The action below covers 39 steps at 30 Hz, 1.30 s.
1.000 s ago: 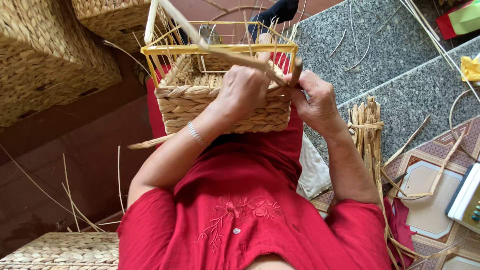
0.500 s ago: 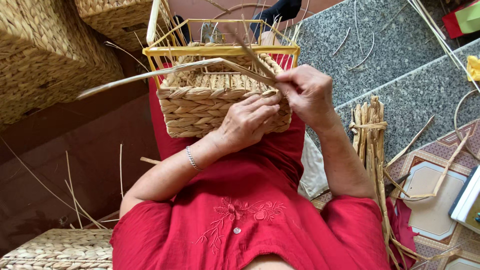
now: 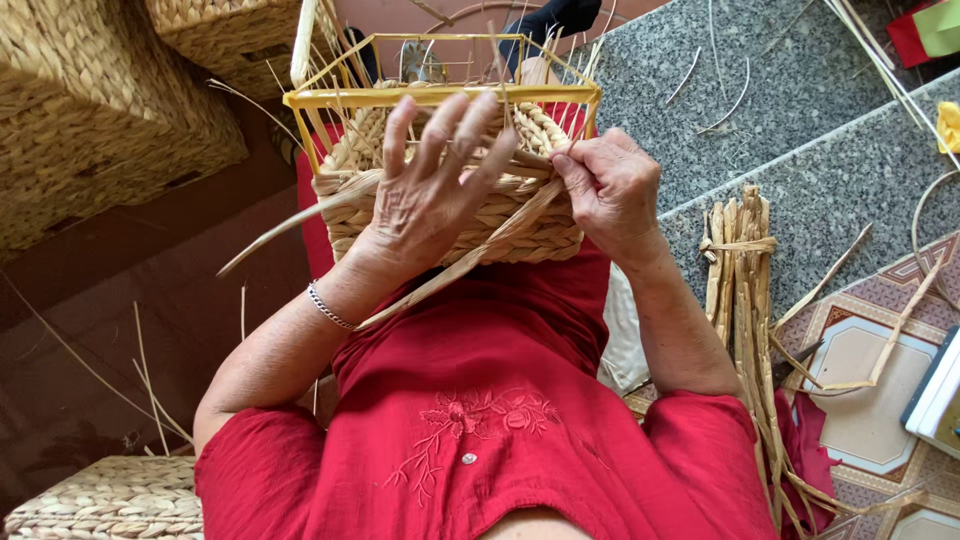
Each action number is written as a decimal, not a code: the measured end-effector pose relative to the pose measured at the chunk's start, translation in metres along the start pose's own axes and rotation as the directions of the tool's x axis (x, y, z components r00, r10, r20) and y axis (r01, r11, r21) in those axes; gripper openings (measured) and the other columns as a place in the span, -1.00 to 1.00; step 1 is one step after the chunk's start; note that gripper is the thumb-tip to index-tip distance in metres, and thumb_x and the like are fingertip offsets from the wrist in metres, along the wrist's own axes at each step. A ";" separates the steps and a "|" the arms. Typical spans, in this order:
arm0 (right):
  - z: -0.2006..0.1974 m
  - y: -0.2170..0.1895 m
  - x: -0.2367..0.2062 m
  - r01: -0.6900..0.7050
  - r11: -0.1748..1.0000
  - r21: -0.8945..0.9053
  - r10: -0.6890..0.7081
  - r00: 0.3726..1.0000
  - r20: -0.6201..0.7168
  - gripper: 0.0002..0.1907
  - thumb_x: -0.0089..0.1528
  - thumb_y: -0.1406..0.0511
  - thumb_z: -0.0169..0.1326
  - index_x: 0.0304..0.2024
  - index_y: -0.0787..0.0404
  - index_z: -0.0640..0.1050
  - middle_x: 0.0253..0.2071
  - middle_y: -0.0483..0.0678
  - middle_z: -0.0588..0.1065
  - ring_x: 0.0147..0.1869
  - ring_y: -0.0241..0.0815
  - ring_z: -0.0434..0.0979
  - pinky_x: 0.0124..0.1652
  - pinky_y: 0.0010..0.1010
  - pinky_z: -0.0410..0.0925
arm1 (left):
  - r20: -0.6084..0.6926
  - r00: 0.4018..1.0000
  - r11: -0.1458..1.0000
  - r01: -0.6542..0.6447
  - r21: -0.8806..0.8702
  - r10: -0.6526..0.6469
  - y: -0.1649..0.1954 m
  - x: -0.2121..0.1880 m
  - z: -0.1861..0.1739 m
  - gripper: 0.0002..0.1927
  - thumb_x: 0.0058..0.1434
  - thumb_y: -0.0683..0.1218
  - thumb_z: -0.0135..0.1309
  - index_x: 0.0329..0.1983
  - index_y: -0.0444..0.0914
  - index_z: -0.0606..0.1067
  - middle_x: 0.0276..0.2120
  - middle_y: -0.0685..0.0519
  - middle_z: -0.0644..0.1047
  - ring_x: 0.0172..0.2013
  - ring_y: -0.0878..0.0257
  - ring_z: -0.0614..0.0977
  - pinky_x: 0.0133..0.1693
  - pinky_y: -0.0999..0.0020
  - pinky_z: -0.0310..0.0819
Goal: The person sits on the stairs and weaves a water-hyacinth basket around a yellow metal frame, threading and tightening long woven strands over the rim and sides by hand, working the strands one after another to build up the basket wall.
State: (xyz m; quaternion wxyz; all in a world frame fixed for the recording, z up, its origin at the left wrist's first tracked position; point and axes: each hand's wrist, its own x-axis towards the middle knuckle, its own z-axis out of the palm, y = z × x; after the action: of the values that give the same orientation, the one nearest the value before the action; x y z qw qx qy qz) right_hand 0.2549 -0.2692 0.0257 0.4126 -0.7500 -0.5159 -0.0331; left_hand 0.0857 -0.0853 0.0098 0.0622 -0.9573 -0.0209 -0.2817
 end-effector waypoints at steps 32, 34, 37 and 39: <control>-0.016 0.001 0.012 0.161 0.976 0.145 -0.196 0.944 0.267 -0.69 0.29 0.46 0.22 0.10 0.34 0.59 -0.08 0.10 0.62 -0.11 -0.05 0.57 -0.06 -0.26 0.49 | 0.108 0.994 0.998 0.029 0.059 -0.035 0.032 -0.015 -0.048 -0.71 0.27 -0.11 0.21 0.03 -0.28 0.53 -0.03 -0.08 0.43 0.04 0.08 0.42 0.15 -0.10 0.23; -0.016 -0.003 0.012 0.206 0.969 0.139 -0.235 0.941 0.241 -0.72 0.26 0.43 0.24 0.04 0.29 0.60 -0.09 0.09 0.61 -0.06 -0.02 0.59 -0.03 -0.25 0.48 | -0.019 0.996 0.993 0.093 0.074 -0.092 0.025 -0.005 -0.050 -0.70 0.27 -0.10 0.20 0.05 -0.24 0.51 0.02 -0.05 0.44 0.09 0.10 0.44 0.16 -0.09 0.24; -0.011 -0.007 0.011 0.143 0.981 0.130 -0.168 0.963 0.209 -0.80 0.29 0.45 0.22 -0.03 0.29 0.59 -0.16 0.08 0.58 -0.08 0.00 0.59 -0.05 -0.24 0.47 | -0.218 0.975 0.932 0.120 0.343 -0.045 0.029 0.006 -0.043 -0.80 0.27 -0.14 0.23 -0.17 -0.15 0.42 -0.06 0.04 0.45 0.01 0.20 0.45 0.09 0.04 0.35; -0.008 -0.006 0.011 0.070 0.988 0.141 -0.097 0.976 0.194 -0.86 0.33 0.48 0.19 -0.05 0.30 0.57 -0.20 0.07 0.56 -0.12 -0.02 0.60 -0.09 -0.26 0.47 | -0.119 0.991 0.998 -0.064 0.024 0.066 0.033 0.007 -0.036 -0.72 0.25 -0.11 0.18 -0.01 -0.28 0.47 0.00 -0.07 0.46 0.04 0.12 0.45 0.08 0.10 0.40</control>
State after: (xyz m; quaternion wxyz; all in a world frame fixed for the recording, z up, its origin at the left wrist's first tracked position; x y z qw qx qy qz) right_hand 0.2580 -0.2660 0.0399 0.4061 -0.6980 -0.5868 0.0601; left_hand 0.0751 -0.1229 0.0398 0.0820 -0.9381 0.0111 -0.3363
